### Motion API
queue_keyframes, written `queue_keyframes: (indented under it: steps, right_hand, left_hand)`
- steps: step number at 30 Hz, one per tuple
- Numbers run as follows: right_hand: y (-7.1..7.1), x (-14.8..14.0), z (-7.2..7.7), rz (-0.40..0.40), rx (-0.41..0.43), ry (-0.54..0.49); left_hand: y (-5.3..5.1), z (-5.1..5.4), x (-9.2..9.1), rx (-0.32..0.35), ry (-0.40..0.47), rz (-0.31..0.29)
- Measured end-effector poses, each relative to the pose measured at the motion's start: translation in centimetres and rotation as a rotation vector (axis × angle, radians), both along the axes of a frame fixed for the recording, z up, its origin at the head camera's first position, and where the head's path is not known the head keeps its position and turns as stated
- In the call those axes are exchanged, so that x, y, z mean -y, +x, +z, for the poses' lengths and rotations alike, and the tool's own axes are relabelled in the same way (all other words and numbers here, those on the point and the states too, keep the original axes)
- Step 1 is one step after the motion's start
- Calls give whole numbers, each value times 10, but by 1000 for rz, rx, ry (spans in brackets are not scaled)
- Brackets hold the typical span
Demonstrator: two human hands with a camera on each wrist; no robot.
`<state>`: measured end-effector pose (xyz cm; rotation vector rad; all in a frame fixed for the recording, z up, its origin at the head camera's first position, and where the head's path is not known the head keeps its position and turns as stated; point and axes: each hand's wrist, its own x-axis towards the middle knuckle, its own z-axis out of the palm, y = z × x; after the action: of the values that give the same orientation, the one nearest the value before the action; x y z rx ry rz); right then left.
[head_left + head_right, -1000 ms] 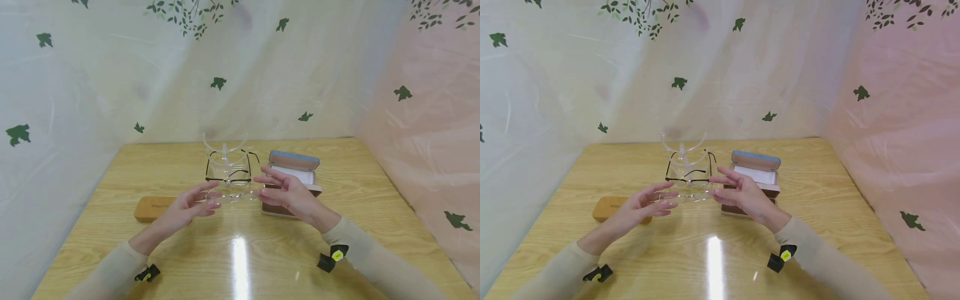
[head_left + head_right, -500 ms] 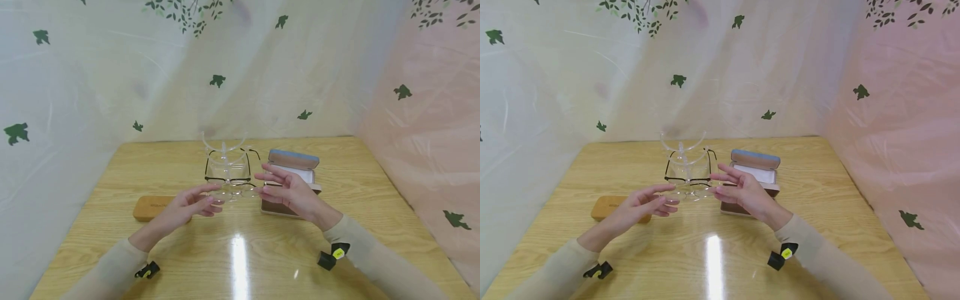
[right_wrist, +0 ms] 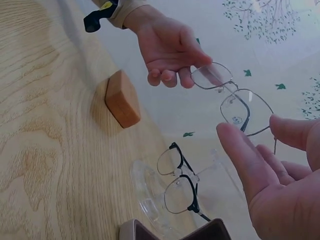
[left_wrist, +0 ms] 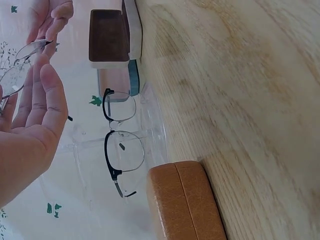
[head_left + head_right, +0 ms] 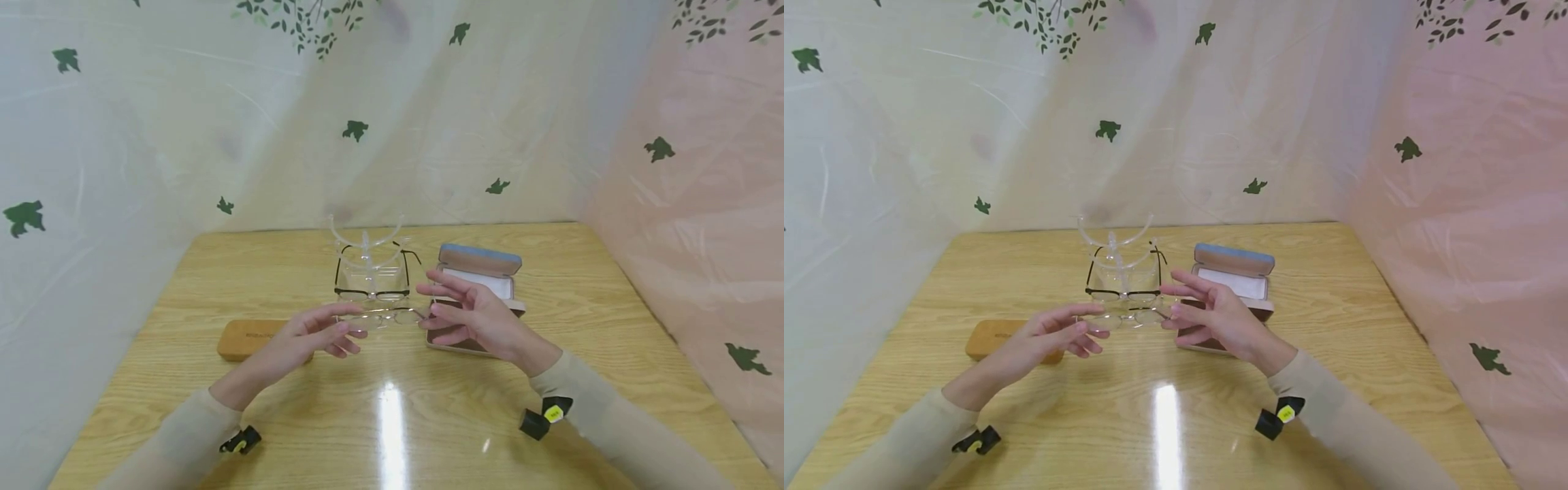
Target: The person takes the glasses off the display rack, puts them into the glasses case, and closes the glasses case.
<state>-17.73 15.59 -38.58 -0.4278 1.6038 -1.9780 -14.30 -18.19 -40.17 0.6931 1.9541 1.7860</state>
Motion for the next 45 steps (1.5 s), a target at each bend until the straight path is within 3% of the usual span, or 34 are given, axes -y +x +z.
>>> queue_keyframes:
  steps: [9, 26, 39, 45]
  right_hand:
    - [2, -3, -1, 22, -27, 41]
    - [0, -6, -6, 24, -39, 70]
    - [1, -8, -8, 97, -92, 101]
    - [2, -10, -10, 123, -101, 88]
  left_hand:
    - [-2, 0, -1, 16, 23, -28]
    - [-3, 3, -7, 66, 32, -28]
    - [-5, 6, -9, 85, 38, -43]
    - [-5, 6, -8, 69, -6, -38]
